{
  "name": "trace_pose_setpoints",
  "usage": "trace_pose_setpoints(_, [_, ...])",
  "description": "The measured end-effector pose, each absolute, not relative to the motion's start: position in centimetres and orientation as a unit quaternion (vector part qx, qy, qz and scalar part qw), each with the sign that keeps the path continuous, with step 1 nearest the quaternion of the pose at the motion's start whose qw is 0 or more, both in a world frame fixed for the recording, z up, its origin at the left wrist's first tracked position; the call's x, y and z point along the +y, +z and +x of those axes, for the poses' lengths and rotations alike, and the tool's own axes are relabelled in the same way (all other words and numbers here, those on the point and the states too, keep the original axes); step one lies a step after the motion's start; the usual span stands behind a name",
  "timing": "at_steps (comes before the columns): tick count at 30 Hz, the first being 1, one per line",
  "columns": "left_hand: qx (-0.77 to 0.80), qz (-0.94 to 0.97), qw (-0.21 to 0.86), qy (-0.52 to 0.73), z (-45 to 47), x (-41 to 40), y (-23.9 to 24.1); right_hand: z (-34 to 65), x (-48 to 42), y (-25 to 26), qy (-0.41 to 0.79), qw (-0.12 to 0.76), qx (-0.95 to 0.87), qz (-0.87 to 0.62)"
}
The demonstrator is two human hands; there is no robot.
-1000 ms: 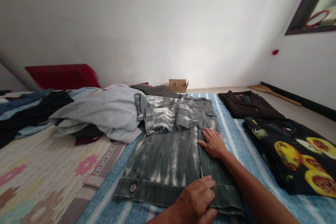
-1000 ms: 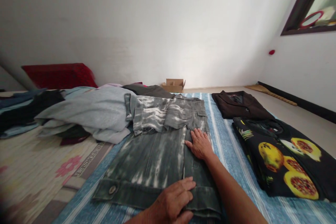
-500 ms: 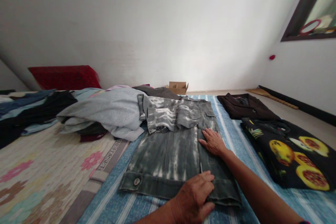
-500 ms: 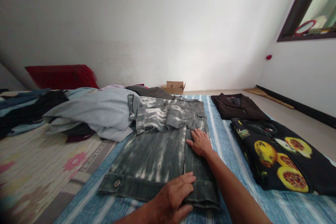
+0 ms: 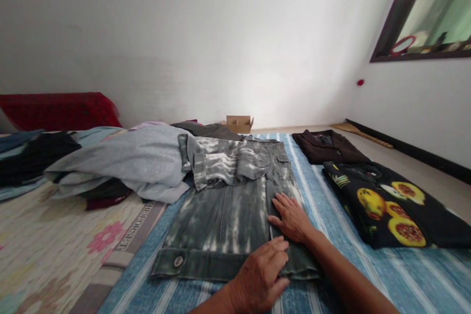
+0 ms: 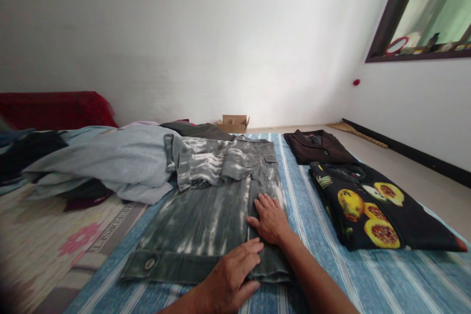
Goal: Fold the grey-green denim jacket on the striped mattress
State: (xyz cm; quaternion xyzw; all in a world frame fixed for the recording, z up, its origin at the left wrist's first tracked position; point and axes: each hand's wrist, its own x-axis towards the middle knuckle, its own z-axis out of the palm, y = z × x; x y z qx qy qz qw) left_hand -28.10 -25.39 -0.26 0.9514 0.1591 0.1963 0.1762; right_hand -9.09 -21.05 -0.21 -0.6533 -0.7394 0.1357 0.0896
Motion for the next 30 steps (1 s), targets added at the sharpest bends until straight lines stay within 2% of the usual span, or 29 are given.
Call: trace_pose_setpoints(30, [0.143,0.944,0.165,0.246,-28.1,-24.1,-2.3,-9.1,-21.0,0.3,0.166,0.111,-0.735,-0.648])
